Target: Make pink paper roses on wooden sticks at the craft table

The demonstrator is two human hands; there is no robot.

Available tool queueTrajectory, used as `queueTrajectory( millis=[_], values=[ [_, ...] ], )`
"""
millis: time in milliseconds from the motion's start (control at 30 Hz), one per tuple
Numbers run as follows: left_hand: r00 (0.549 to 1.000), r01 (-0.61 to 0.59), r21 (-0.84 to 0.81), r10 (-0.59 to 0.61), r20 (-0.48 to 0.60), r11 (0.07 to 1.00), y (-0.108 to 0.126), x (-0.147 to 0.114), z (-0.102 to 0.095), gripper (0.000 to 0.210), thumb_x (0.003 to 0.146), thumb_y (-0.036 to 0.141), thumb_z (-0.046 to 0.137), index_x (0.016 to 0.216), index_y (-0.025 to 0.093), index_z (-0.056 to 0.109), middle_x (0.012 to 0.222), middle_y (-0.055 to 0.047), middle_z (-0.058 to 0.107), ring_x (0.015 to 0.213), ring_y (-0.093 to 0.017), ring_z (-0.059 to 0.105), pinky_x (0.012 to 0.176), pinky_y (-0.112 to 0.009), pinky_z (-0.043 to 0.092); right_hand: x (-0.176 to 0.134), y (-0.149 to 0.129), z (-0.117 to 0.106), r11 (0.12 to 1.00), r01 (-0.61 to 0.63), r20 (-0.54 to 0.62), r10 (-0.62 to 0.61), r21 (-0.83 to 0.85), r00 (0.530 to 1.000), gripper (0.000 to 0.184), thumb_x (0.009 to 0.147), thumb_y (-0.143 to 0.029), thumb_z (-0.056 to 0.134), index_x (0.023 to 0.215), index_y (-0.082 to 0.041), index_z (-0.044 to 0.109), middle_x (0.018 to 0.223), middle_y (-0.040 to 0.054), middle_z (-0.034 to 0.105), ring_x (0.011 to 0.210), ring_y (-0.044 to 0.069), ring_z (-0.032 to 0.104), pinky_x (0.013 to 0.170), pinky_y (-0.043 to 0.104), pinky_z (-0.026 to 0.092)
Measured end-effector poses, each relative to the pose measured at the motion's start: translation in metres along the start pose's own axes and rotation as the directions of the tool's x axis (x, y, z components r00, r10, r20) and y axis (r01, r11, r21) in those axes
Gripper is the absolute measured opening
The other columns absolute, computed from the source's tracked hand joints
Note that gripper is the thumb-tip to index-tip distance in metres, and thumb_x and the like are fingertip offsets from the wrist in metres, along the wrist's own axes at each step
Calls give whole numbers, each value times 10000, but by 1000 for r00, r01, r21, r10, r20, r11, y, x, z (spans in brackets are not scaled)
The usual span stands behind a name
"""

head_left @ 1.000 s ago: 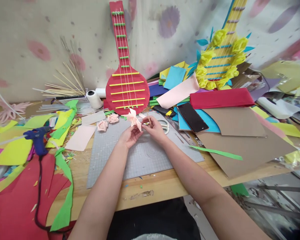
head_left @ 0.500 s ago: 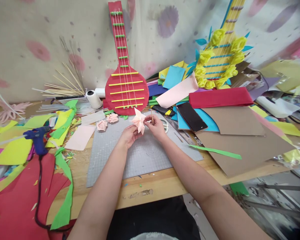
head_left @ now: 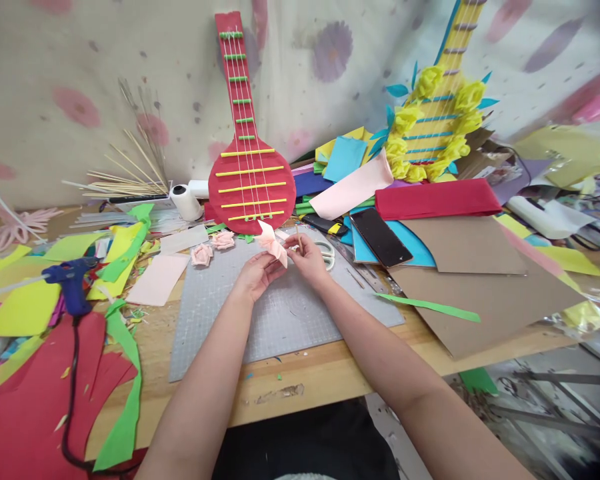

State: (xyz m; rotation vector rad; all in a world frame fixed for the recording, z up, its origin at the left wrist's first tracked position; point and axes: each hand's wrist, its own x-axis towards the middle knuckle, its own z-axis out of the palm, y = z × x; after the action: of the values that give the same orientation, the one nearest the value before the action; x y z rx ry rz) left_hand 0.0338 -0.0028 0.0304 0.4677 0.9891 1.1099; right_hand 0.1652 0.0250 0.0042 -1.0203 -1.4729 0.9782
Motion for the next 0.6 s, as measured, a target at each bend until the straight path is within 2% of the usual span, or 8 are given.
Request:
queueTrajectory(
  millis=[167,333,500,600],
  values=[
    [991,122,-66,-125,-42,990,2,1,-4,114,805,164,491,804,141,602,649,-25,617,567,-90,586,589,-228,528,-3,-2,1,998,2,-27,-4,-68,1000,161,715,-286,547,859,-218,518,830,2,613,615,119,487,566,259,366],
    [994,112,-60,-112,6,992,-1,5,-7,84,786,159,539,829,145,610,683,-23,633,580,-95,607,536,-206,523,-8,-9,3,990,42,28,-39,-131,999,170,734,-309,542,875,-216,522,824,-8,590,455,69,301,463,243,269],
    [993,120,-52,-119,15,991,0,4,-8,84,763,96,554,819,143,595,663,-6,626,557,-86,606,502,-188,522,-9,-10,5,993,51,53,-45,-109,998,164,745,-344,536,841,-212,549,829,2,598,510,88,367,505,247,316],
    [991,129,-31,-128,26,991,1,2,-7,76,772,122,550,831,149,590,644,-2,615,522,-84,592,484,-197,526,-7,-6,4,995,46,60,-40,-92,997,128,734,-308,536,814,-214,573,798,2,602,562,108,413,555,259,353]
  ],
)
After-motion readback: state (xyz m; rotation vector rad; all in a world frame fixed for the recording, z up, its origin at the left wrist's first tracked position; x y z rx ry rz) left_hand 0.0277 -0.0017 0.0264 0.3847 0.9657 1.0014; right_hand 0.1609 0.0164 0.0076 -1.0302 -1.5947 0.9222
